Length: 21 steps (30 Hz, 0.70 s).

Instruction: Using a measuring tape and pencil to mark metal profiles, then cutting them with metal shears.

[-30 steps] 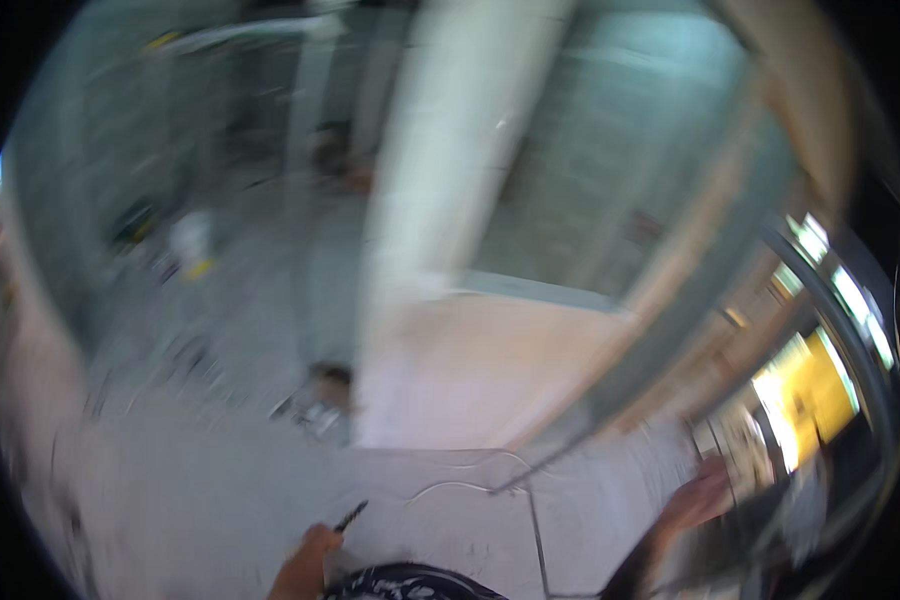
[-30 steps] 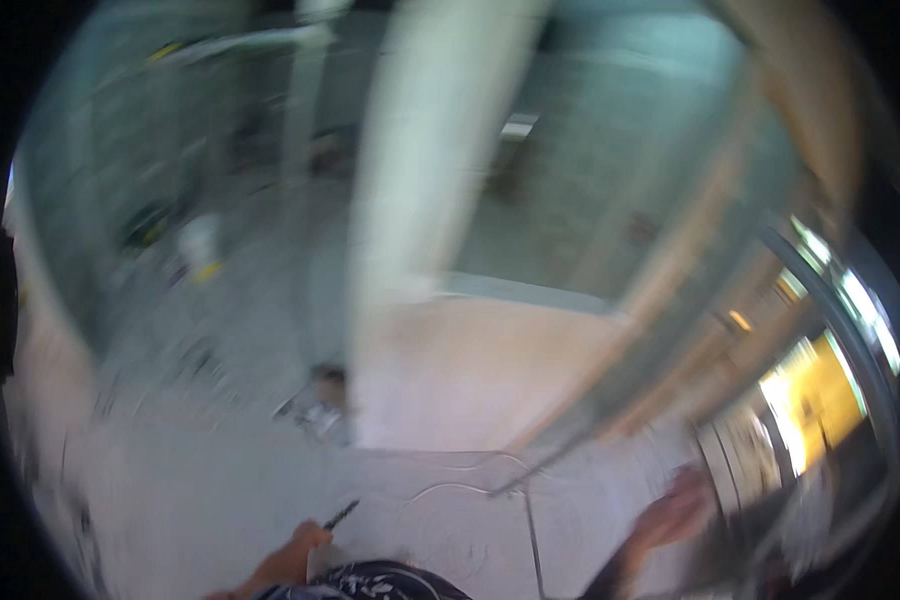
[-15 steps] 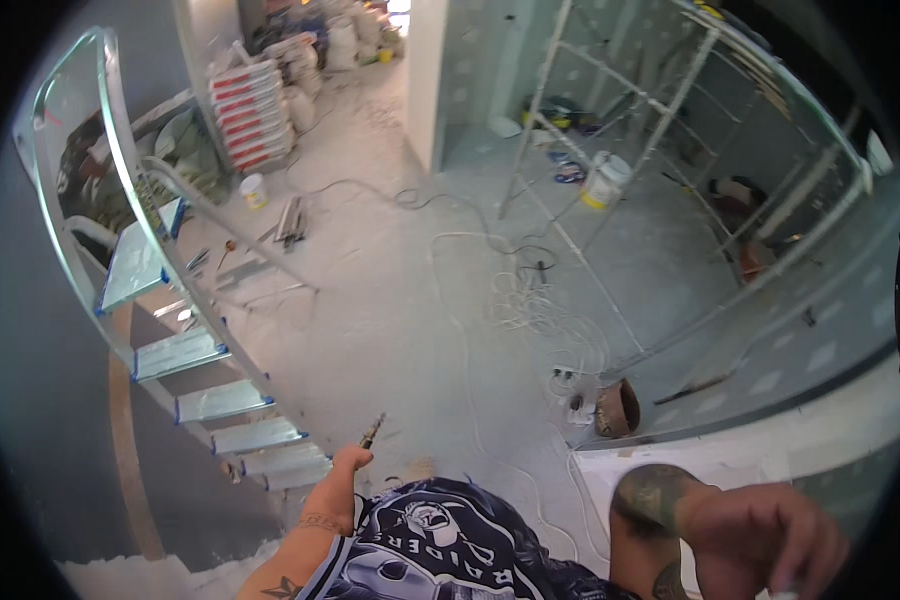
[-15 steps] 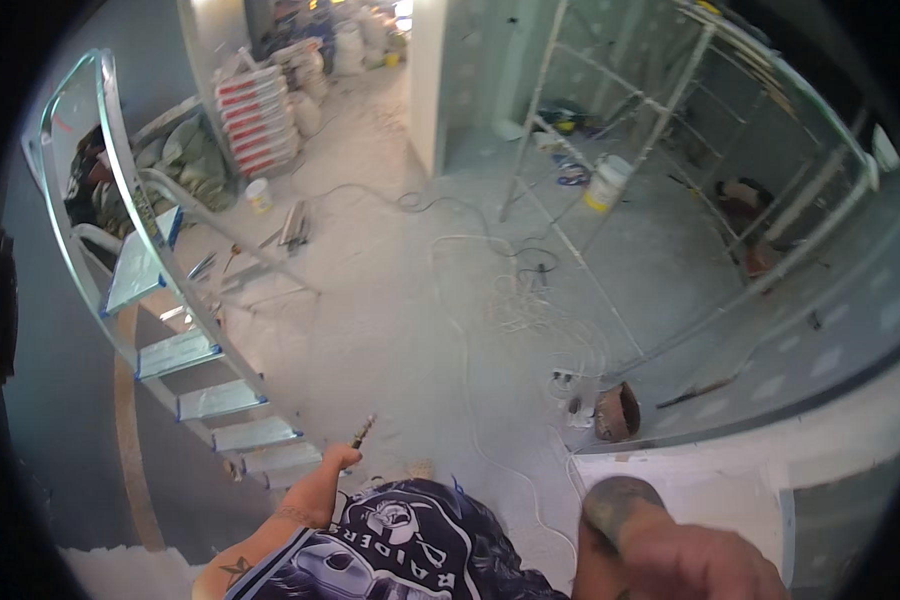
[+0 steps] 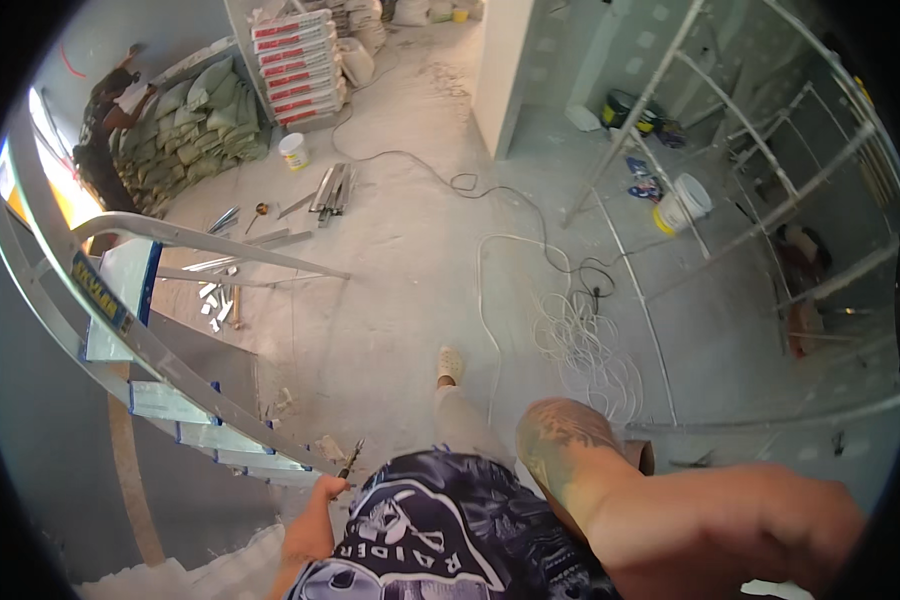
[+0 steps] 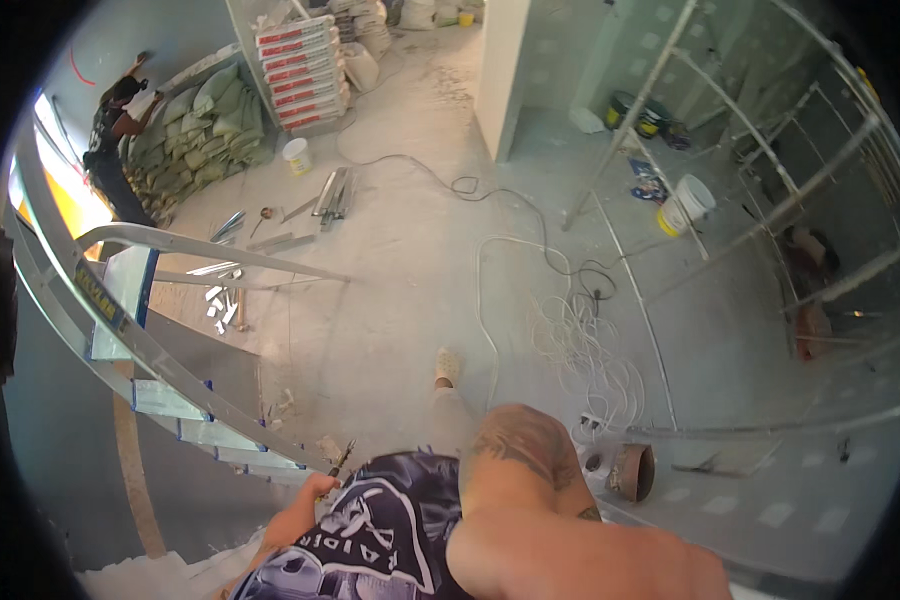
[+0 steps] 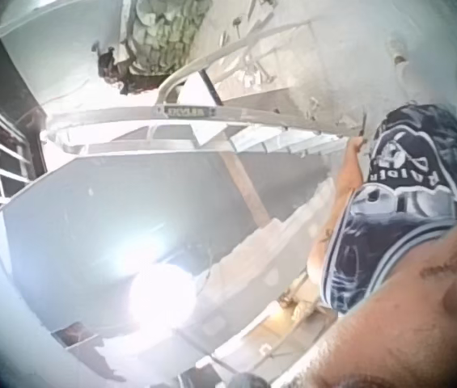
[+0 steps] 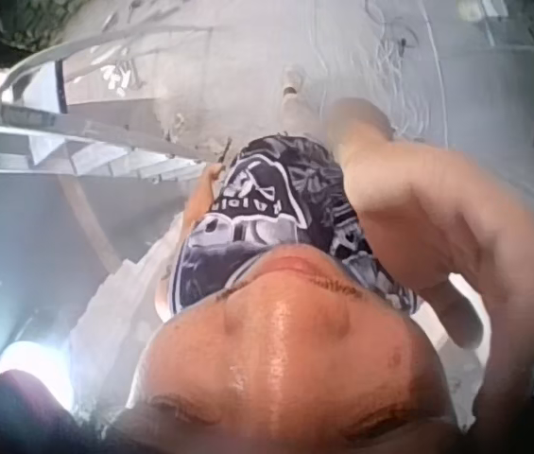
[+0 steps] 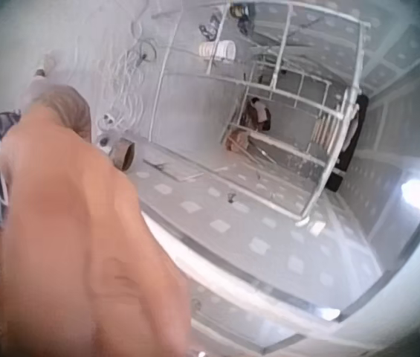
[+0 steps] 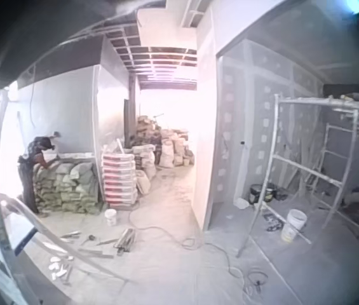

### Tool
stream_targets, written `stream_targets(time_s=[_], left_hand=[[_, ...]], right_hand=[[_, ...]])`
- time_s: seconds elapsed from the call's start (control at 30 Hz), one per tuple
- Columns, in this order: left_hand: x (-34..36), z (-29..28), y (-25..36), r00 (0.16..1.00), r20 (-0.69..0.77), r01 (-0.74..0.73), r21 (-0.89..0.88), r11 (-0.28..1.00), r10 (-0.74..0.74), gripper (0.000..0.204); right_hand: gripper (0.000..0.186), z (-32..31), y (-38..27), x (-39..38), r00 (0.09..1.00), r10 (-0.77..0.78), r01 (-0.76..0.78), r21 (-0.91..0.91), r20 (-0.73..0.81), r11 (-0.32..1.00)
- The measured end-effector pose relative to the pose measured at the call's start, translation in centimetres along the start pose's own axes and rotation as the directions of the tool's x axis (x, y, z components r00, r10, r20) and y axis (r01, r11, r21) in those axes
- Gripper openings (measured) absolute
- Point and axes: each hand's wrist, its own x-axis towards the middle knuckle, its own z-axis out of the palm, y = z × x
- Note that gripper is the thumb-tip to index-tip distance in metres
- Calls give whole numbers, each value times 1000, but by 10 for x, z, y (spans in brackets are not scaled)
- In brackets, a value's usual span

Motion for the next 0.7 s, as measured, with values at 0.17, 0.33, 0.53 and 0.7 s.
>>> stream_targets(time_s=[0.17,0.33,0.53,0.7], left_hand=[[50,-3,53,955,75,-295,244,924,286,50],[76,-61,160,982,102,-180,274,945,158,46],[91,-108,316,981,-158,52,-361,931,-116,49],[176,-143,382,991,-76,-133,-321,938,114,56]], right_hand=[[18,-98,95,33,991,131,-131,37,-2,991],[18,-181,186,82,982,185,-187,113,24,976],[17,-263,292,112,976,209,-217,183,64,959],[16,-333,408,133,970,222,-235,145,98,961]])
